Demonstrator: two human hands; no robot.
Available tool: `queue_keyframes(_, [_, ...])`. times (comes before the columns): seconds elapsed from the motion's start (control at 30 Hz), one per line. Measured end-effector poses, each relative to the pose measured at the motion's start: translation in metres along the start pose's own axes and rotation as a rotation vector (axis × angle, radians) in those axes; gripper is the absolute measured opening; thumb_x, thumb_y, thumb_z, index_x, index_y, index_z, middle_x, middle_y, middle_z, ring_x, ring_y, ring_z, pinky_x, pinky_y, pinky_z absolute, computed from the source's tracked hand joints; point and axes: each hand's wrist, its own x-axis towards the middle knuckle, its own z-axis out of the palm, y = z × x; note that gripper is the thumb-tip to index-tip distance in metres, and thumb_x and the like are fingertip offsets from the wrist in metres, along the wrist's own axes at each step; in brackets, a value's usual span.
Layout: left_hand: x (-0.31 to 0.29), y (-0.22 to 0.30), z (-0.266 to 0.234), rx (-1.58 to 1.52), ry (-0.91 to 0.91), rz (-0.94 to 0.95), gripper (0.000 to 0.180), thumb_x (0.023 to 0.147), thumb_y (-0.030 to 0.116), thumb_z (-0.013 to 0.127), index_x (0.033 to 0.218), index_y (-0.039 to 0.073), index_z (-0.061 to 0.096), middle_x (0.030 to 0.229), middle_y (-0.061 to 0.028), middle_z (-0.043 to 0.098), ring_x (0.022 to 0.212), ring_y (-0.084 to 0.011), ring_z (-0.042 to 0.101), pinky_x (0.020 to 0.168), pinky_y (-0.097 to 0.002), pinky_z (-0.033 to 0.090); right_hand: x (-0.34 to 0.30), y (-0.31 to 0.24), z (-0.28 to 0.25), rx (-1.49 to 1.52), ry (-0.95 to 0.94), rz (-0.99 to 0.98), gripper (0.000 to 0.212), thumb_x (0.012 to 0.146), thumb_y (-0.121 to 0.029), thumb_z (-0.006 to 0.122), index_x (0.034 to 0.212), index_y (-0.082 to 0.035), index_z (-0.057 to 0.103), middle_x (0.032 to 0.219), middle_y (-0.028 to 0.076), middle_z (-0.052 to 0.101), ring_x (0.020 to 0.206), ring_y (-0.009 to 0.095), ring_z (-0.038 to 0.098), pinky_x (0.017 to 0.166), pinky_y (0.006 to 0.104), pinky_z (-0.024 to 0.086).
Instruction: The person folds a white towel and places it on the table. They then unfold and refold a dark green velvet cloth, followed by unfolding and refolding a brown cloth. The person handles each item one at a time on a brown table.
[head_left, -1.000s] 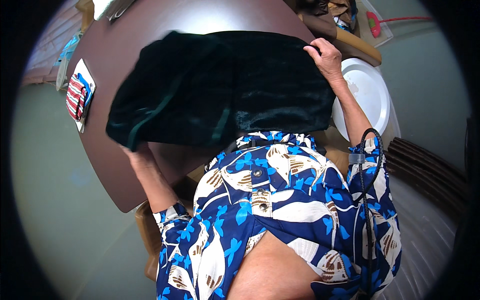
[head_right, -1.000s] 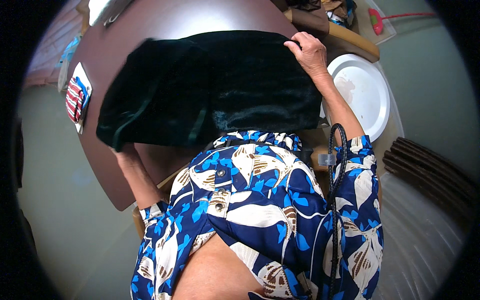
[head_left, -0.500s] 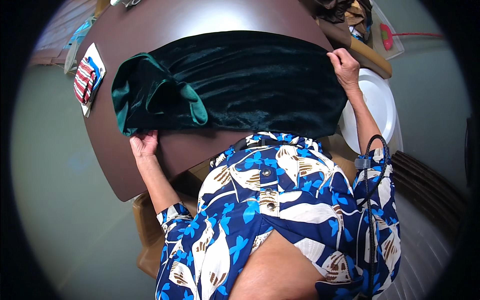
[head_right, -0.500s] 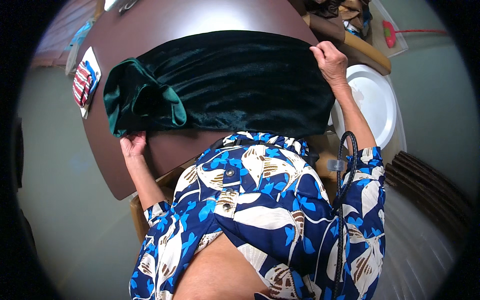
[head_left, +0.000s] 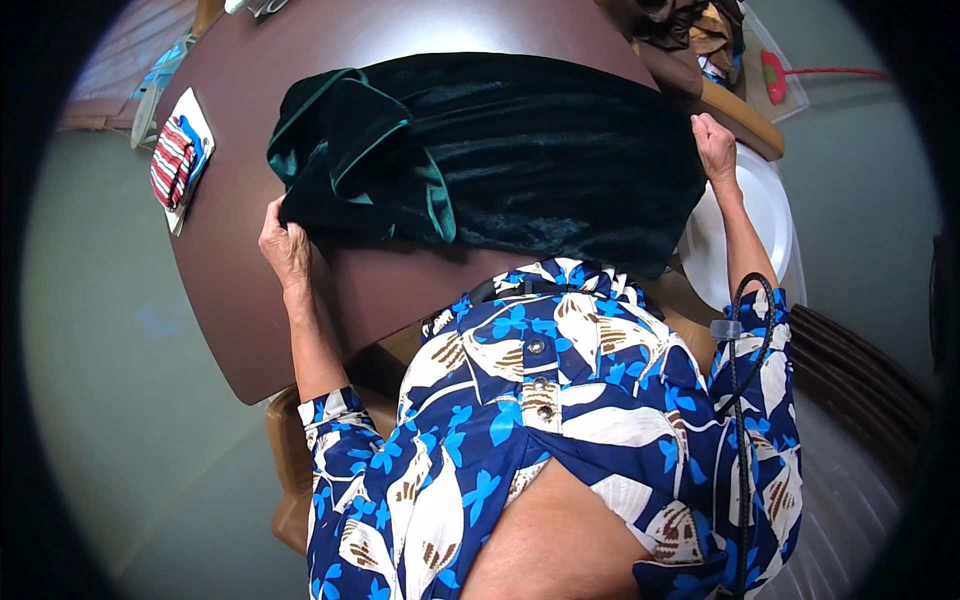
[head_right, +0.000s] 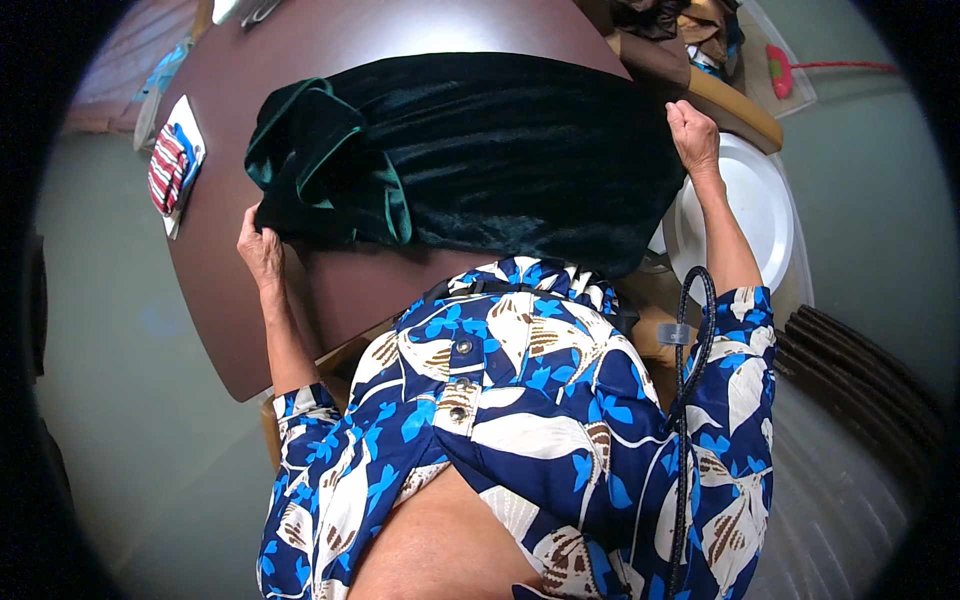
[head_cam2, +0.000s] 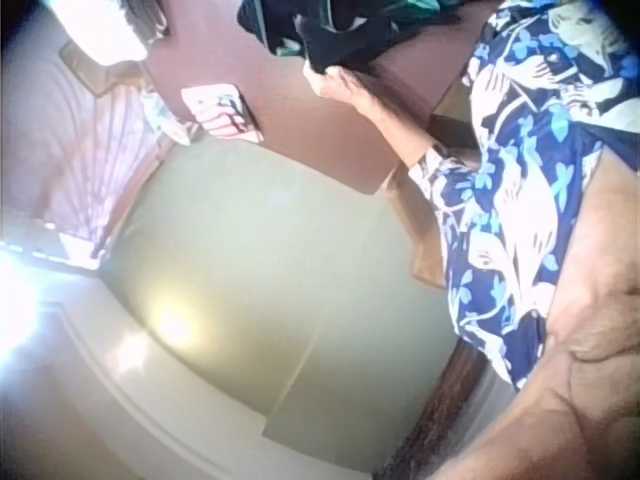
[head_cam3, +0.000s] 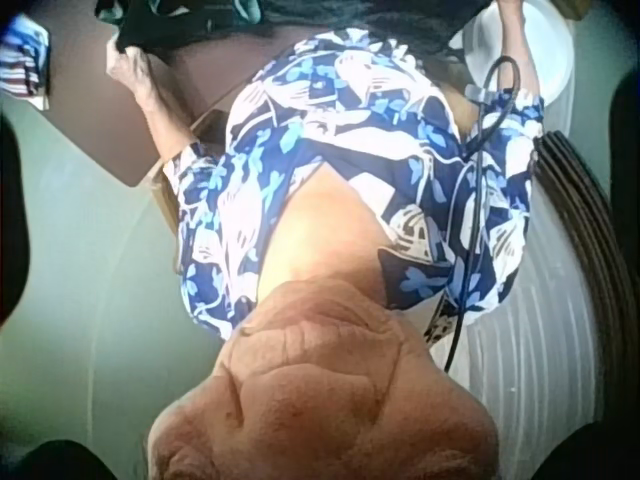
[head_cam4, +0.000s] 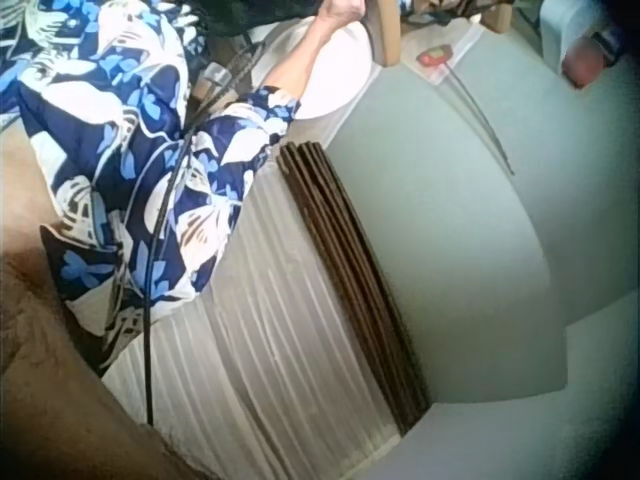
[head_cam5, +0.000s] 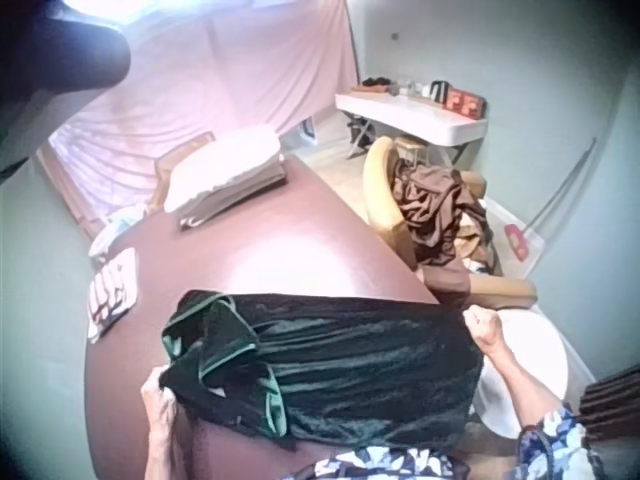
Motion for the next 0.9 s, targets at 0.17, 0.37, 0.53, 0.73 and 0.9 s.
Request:
queue_keyframes(0.17, [0.024,0.010,-0.002,-1.059,0.167,-0.710,0.029,0.081,0.009,0.044,0.105,-0.006,0.050,0.095,-0.0139,0.057,0.084,-0.0243,0.055,0.073,-0.0324,0.047,-0.009,0.025,-0.008,-0.134,-0.054,0.193,0.026,0.083,-0.028,0.047,0.075,-0.003,0.052,0.072,0.018,0.052,0.067,0.034,0.051,0.060,0.0372,0.041])
queue_keyframes(0.37, [0.003,-0.012,-0.027,-1.364,-0.033,-0.843,0.035,0.083,0.022,0.047,0.107,-0.003,0.050,0.103,-0.0158,0.055,0.090,-0.0271,0.054,0.077,-0.0370,0.047,-0.013,-0.023,-0.019,0.091,0.053,-0.024,0.026,0.080,-0.027,0.053,0.092,-0.004,0.057,0.090,0.010,0.057,0.083,0.025,0.055,0.075,0.0305,0.043])
queue_keyframes(0.53, [-0.010,-0.097,-0.026,-1.195,0.081,-1.145,0.027,0.077,0.018,0.056,0.097,-0.001,0.056,0.089,-0.0116,0.060,0.081,-0.0236,0.057,0.071,-0.0330,0.049,-0.015,-0.057,-0.015,0.024,-0.007,-0.074,0.042,0.075,-0.036,0.058,0.104,-0.005,0.053,0.103,0.012,0.054,0.095,0.027,0.051,0.082,0.0333,0.040])
queue_keyframes(0.73, [0.000,-0.099,-0.056,-0.437,0.561,-0.442,0.019,0.076,0.012,0.058,0.091,0.001,0.057,0.076,-0.0066,0.059,0.069,-0.0127,0.056,0.064,-0.0233,0.045,-0.005,-0.061,-0.013,0.172,-0.040,-0.015,0.047,0.074,-0.036,0.059,0.111,-0.009,0.051,0.108,0.012,0.053,0.100,0.025,0.050,0.085,0.0318,0.039])
queue_keyframes(0.9, [0.008,0.057,-0.016,-0.170,-0.024,-0.068,0.049,0.072,0.025,0.064,0.113,0.004,0.047,0.114,-0.0145,0.047,0.106,-0.0247,0.045,0.089,-0.0340,0.036,0.017,-0.034,-0.007,0.384,-0.182,0.154,0.045,0.071,-0.038,0.062,0.106,-0.011,0.057,0.100,0.008,0.058,0.094,0.021,0.053,0.081,0.0302,0.041])
